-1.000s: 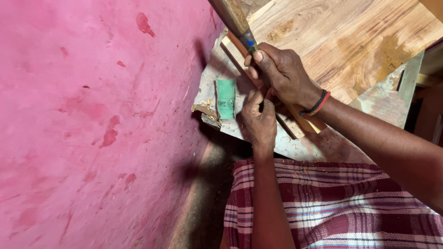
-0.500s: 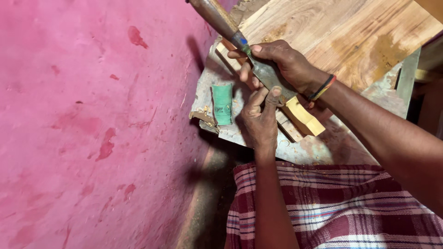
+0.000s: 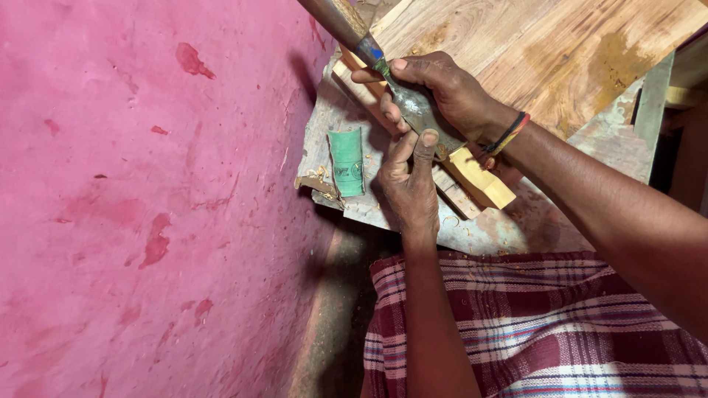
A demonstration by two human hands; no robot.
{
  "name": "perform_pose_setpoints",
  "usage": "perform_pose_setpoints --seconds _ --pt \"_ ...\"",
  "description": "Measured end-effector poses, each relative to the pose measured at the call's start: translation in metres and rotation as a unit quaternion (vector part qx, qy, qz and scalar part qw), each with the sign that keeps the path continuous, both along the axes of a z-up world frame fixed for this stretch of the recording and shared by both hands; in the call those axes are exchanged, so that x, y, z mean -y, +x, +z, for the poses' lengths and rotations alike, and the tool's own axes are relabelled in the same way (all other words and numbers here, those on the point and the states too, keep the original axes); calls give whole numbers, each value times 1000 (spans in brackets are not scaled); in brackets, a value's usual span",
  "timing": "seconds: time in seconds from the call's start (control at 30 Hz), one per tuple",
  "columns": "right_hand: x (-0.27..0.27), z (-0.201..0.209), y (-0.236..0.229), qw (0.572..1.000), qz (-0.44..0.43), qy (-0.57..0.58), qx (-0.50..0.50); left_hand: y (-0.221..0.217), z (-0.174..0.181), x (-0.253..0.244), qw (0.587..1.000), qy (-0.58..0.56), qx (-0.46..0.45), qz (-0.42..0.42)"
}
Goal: The person smooths a small wooden piece by hand on a workbench, then uses a chisel to carve and shape the wood, removing shavings and refining the edges.
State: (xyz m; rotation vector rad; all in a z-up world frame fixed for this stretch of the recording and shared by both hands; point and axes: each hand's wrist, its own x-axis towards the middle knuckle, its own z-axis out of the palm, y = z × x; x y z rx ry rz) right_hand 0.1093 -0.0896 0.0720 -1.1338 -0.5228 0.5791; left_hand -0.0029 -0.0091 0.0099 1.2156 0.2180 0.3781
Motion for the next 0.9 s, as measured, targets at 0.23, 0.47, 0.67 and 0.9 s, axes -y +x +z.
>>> perform_pose_setpoints --seconds 0.23,0.47,0.67,0.9 --pt "0 4 -3 1000 0 8 7 0 -1 1 1000 0 10 -1" --pt "-1 10 -8 999 -27 -17 11 0 1 -2 998 64 26 15" --pt "-2 14 -13 995 -47 -56 62 -2 -2 -2 997 71 16 13" --pt "-4 2 -20 988 -74 -106 79 -7 -11 -8 996 85 -8 4"
